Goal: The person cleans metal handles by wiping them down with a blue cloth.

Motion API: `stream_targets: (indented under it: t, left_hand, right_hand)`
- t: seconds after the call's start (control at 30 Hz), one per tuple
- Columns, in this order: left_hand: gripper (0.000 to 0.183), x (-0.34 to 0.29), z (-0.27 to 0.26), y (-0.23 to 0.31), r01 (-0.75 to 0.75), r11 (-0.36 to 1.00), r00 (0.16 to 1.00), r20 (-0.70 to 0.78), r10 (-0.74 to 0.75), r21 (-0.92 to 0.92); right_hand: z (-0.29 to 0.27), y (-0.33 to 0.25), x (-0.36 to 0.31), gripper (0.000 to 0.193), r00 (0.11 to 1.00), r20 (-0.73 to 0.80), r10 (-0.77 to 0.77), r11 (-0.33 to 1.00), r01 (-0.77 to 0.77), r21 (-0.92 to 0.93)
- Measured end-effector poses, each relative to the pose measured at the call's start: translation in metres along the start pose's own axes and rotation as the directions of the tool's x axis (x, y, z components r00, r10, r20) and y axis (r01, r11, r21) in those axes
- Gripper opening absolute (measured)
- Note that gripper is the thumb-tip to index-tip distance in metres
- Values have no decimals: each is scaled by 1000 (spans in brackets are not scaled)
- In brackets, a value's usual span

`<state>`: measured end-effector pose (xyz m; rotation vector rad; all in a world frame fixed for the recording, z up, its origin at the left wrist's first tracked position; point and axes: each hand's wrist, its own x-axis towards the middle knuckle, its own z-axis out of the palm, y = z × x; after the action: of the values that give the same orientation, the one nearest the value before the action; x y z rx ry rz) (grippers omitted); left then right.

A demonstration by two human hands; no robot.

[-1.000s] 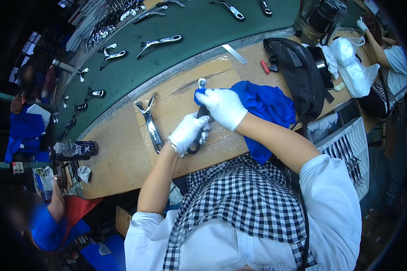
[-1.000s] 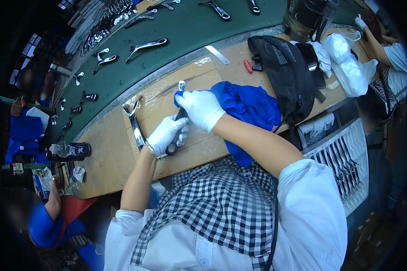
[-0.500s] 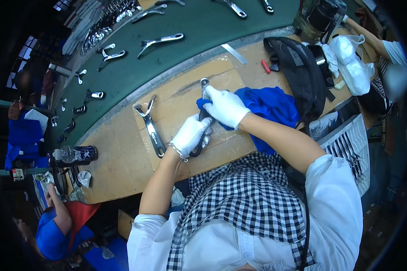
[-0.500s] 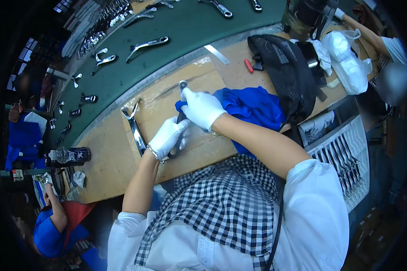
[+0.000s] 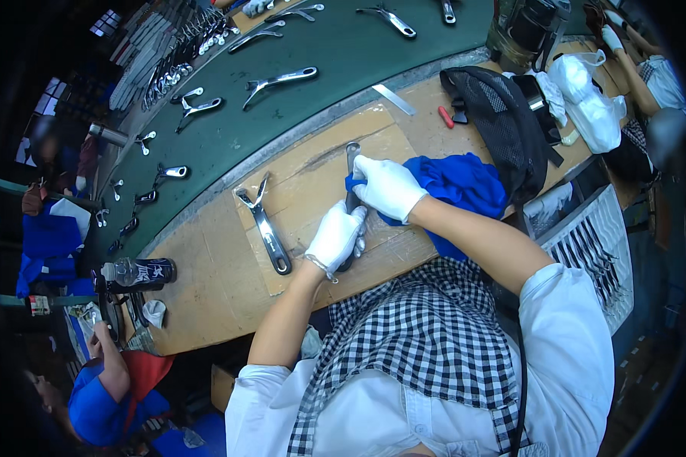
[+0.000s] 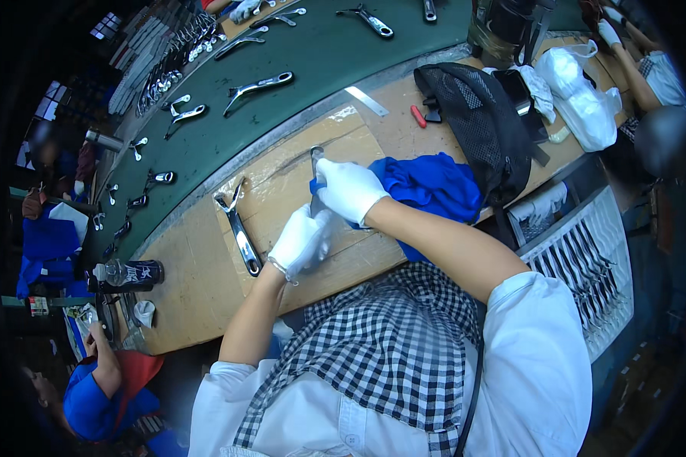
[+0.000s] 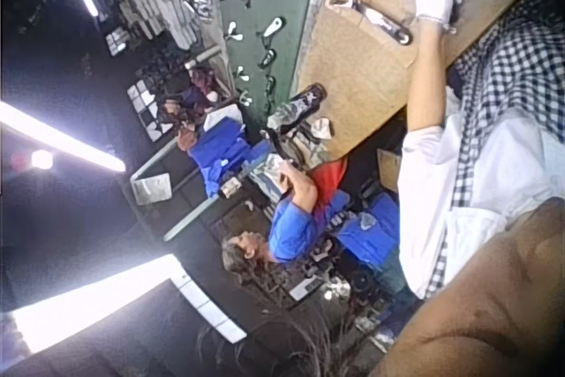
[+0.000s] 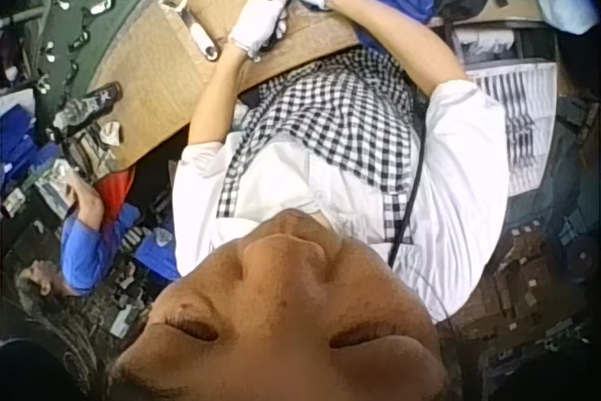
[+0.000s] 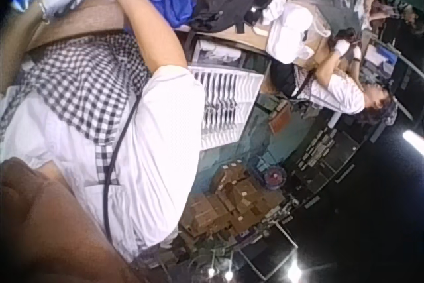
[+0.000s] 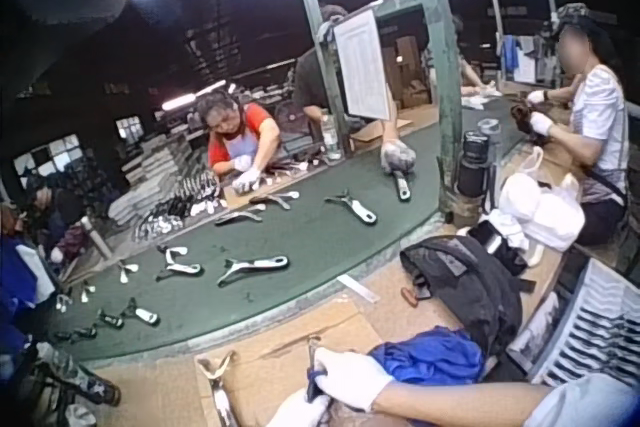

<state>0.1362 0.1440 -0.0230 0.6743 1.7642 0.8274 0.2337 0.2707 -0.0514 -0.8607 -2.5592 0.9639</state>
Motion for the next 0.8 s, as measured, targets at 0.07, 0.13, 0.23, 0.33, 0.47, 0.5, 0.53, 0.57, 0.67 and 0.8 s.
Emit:
stream_targets:
  t: [0.07, 0.13, 0.23, 0.33, 0.47, 0.5, 0.53, 0.57, 0.67, 0.8]
  left_hand:
    - [28, 1, 3, -10, -52, 999, 998, -30, 52, -5]
    - [30, -4, 6, -11, -69, 993, 991, -107, 78, 92]
    - [34, -5, -2, -13, -100, 993, 994, -42, 102, 59]
    - [38, 1, -17, -28, -265, 815, 860, -257, 442, 515]
    - [33, -2, -21, -29, -144, 738, 832, -323, 450, 659]
    - [31, -1, -17, -28, -159, 668, 809, -291, 510, 727]
    - [29, 0, -15, -31, -162, 596, 789, -260, 557, 786]
    - [26, -2, -12, -32, -152, 569, 772, -262, 579, 808]
    - [27, -4, -9, -36, -223, 572, 748, -238, 620, 790]
    - [25, -3, -7, -38, -233, 566, 737, -236, 633, 791]
  right_hand:
    - [-8, -7, -7, 23, 999, 44, 12, 999, -10, -53]
    - [-15, -4, -13, 23, 995, 96, -10, 960, 37, -277]
    - [-26, 23, -11, 21, 995, 4, -95, 968, 93, -234]
    - [-52, 44, -11, 23, 985, -155, 80, 969, -41, 243]
    - [-49, 21, -4, 31, 980, -195, 31, 852, 76, 517]
    - [-38, 24, -7, 31, 980, -165, -109, 942, 154, 299]
    - [-25, 16, -12, 31, 967, -90, -238, 966, 245, 78]
    - [-12, 4, -21, 27, 983, -66, -170, 984, 174, 48]
    - [-16, 6, -27, 14, 920, -5, -392, 890, 378, -257]
    - [-54, 10, -5, 13, 879, 259, -401, 690, 475, -546]
